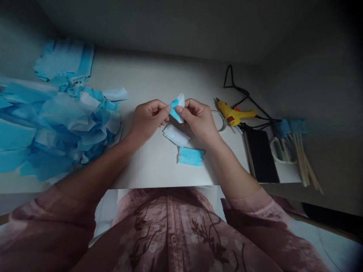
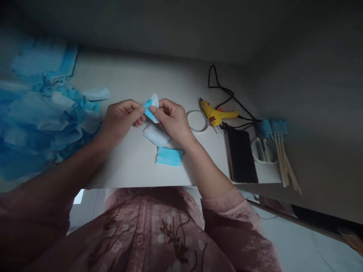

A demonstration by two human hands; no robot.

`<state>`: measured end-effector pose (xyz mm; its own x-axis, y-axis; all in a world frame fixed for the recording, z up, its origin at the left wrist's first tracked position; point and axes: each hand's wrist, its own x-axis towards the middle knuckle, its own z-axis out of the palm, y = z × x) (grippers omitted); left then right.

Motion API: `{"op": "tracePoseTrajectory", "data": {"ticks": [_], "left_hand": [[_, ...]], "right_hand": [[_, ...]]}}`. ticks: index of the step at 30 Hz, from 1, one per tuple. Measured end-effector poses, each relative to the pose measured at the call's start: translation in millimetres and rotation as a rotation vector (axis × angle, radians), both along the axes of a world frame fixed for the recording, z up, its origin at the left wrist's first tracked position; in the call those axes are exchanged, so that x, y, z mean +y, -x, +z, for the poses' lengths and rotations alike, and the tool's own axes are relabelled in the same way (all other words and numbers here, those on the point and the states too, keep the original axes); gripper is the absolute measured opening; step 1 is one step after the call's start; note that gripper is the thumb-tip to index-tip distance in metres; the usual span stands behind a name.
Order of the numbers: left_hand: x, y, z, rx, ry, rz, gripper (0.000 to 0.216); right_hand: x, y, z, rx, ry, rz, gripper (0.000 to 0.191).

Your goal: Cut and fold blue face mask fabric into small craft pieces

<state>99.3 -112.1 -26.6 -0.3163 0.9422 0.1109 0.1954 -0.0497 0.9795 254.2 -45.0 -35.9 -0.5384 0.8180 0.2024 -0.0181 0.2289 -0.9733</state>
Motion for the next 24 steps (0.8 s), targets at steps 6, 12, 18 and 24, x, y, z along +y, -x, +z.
{"op": "tracePoseTrajectory", "data": {"ticks": [6,12,18,24], "left_hand": [[-2.6,-2.4,-1.5,-0.007,-0.001,-0.109,0.015],[-1.8,-1.6,1.9,-0.104,0.025,-0.145,0.021],[-0.2,-1.4,1.3,-0.131,0.037,-0.106,0.008],[-2.4,-1.3,3.8,-0.125,0.066,-0.125,0.017]], "right_hand": [[4.3,-2.0,0.8,0.015,-0.047,-0.066,0.047],[6.6,-2.6,-0.1,0.004,-0.090,-0.058,0.049],[4.3,-1.9,-1.2,-0.023,-0.095,-0.057,0.049],[4.7,-1.8,-1.2,-0.012,-0.087,-0.062,0.049]]}}
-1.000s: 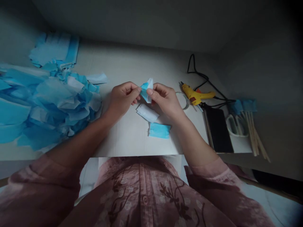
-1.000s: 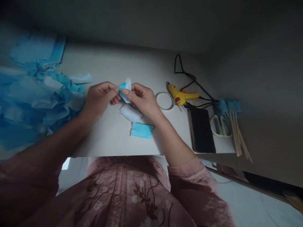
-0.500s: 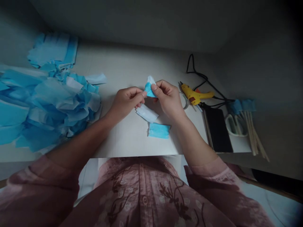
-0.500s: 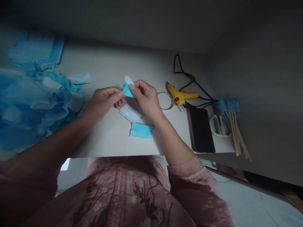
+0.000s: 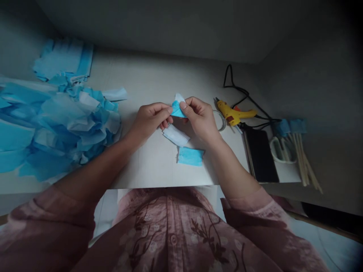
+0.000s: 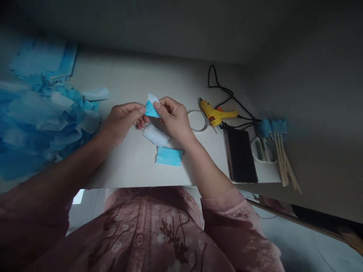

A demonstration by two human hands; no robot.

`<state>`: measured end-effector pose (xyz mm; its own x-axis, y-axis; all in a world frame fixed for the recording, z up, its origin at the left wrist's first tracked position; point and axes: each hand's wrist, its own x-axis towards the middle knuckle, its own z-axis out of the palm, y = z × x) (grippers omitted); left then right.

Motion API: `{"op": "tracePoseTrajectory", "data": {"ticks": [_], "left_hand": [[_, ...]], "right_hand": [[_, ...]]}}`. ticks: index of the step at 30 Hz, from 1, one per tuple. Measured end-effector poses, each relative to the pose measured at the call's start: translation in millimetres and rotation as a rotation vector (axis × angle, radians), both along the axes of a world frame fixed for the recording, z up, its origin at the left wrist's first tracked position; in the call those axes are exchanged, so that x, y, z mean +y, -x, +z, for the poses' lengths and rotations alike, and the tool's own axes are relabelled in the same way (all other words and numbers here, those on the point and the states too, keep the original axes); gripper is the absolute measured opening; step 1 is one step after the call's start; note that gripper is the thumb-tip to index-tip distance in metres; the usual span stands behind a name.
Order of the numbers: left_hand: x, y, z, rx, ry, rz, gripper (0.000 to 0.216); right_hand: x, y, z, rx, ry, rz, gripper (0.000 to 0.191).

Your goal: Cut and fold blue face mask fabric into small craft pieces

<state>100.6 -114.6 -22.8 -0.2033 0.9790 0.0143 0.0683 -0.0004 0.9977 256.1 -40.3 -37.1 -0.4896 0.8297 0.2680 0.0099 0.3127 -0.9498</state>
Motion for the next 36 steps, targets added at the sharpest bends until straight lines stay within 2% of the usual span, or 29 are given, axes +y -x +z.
{"op": "tracePoseTrajectory", "data": {"ticks": [3,8,12,15,18,24,30,36], "left_hand": [[0,1,-1.0,0.037,-0.008,-0.037,0.021],[0,3,-4.5,0.109,-0.052,-0.018,0.026],[-1,2,-5.8,0.240,-0.066,-0.024,0.025],[-2,1,-6.6,0.364,-0.082,-0.011,0.022],[-3,0,-7.2,0.403,-0.092,-0.015,0.024],[-1,2,-4.1,0.245,-0.051,-0.036,0.023],[1,5,-0.9,0.095,-0.026,0.032,0.027],[4,10,-0.7,-0.038,0.026,0.026,0.027]], "right_hand": [[0,0,-1.1,-0.006,0.013,0.008,0.049],[-6,1,4.6,0.014,0.056,0.043,0.046],[-10,2,9.3,0.009,0.037,0.088,0.044],[-8,3,7.0,-0.041,-0.022,0.030,0.046],[-5,3,3.2,-0.015,-0.015,-0.036,0.047],[-2,1,2.7,0.023,0.055,-0.029,0.051],[2,-3,3.0,0.020,0.112,-0.031,0.051],[6,-8,6.5,0.021,-0.045,-0.004,0.031]]}}
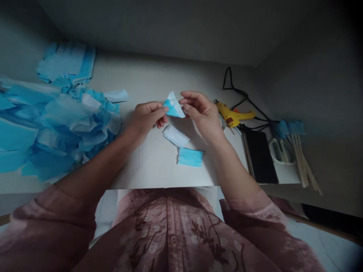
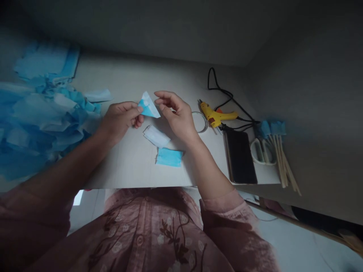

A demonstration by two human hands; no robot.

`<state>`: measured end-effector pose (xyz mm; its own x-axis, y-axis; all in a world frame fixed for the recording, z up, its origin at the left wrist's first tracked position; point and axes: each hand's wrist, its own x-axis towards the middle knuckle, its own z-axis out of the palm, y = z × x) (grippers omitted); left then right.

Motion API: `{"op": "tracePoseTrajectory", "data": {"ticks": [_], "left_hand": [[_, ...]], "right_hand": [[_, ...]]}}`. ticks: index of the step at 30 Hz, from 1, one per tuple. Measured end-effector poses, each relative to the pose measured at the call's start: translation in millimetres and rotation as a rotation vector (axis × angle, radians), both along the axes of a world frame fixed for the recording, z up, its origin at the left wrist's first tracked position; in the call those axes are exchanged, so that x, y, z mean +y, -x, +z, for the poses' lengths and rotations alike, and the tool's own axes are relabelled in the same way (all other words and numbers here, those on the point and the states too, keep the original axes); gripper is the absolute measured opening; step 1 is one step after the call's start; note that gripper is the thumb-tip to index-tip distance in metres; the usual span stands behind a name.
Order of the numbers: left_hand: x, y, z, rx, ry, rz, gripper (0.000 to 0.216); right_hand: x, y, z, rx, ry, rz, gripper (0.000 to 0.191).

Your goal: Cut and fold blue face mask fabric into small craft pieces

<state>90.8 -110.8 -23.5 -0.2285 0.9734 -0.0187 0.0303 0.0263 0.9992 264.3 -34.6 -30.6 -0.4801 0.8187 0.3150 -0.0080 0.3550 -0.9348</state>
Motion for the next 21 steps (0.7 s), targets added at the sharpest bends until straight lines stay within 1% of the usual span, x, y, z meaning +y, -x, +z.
{"op": "tracePoseTrajectory", "data": {"ticks": [4,9,13,16,21], "left_hand": [[1,1,1.4,-0.104,0.021,-0.015,0.026],[1,1,1.9,-0.104,0.038,-0.013,0.024],[1,1,0.5,-0.077,0.032,0.002,0.024],[1,-1,0.2,0.023,-0.004,0.027,0.023],[0,-4,0.8,0.123,-0.039,0.039,0.024]], "right_hand": [[-3,-2,6.8,-0.052,-0.118,0.046,0.022],[-5,-4,9.7,-0.063,-0.133,0.135,0.014],[-3,-2,6.8,-0.055,-0.105,0.125,0.023],[-3,0,3.2,-0.056,-0.075,0.111,0.031],[-4,3,-2.0,0.006,0.019,0.096,0.034]]}}
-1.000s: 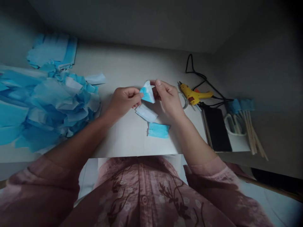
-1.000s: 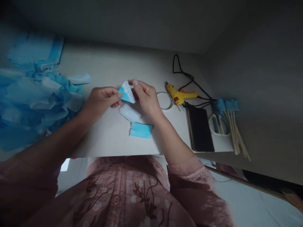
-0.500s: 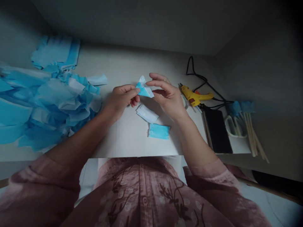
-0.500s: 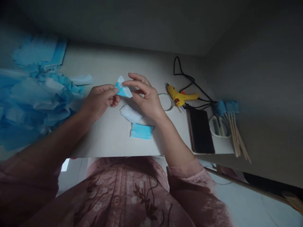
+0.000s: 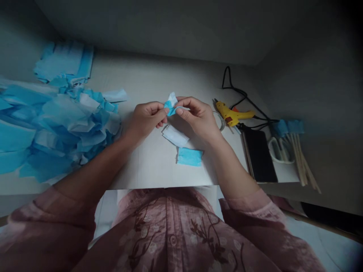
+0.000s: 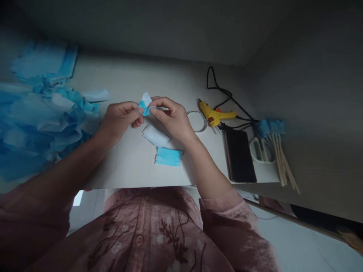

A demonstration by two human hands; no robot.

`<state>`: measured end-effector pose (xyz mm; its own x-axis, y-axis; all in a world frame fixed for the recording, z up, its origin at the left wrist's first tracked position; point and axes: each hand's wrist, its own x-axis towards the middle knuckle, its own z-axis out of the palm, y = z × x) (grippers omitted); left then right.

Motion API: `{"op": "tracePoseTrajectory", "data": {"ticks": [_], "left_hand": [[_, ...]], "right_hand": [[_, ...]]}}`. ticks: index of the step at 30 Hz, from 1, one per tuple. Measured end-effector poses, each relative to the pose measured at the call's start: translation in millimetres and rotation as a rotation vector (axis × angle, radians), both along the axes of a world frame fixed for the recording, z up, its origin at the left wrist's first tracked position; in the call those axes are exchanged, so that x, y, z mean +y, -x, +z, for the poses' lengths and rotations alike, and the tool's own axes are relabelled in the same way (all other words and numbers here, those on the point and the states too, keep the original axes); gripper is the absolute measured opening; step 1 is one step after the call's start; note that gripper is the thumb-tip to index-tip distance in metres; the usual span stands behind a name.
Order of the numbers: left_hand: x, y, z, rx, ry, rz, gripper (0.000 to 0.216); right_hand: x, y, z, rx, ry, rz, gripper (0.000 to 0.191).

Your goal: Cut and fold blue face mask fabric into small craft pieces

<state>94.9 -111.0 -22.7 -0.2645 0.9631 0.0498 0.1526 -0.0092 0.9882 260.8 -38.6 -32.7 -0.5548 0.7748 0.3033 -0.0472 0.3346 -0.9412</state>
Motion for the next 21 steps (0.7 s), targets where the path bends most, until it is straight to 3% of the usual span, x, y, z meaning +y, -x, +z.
{"op": "tracePoseTrajectory", "data": {"ticks": [11,21], "left_hand": [[0,1,-2.9,0.007,-0.024,-0.016,0.025],[-1,3,-1.9,0.010,-0.015,-0.058,0.025]], "right_hand": [[5,2,-4.1,0.018,0.058,0.000,0.036],[3,-4,5.9,-0.004,0.105,-0.015,0.060]]}}
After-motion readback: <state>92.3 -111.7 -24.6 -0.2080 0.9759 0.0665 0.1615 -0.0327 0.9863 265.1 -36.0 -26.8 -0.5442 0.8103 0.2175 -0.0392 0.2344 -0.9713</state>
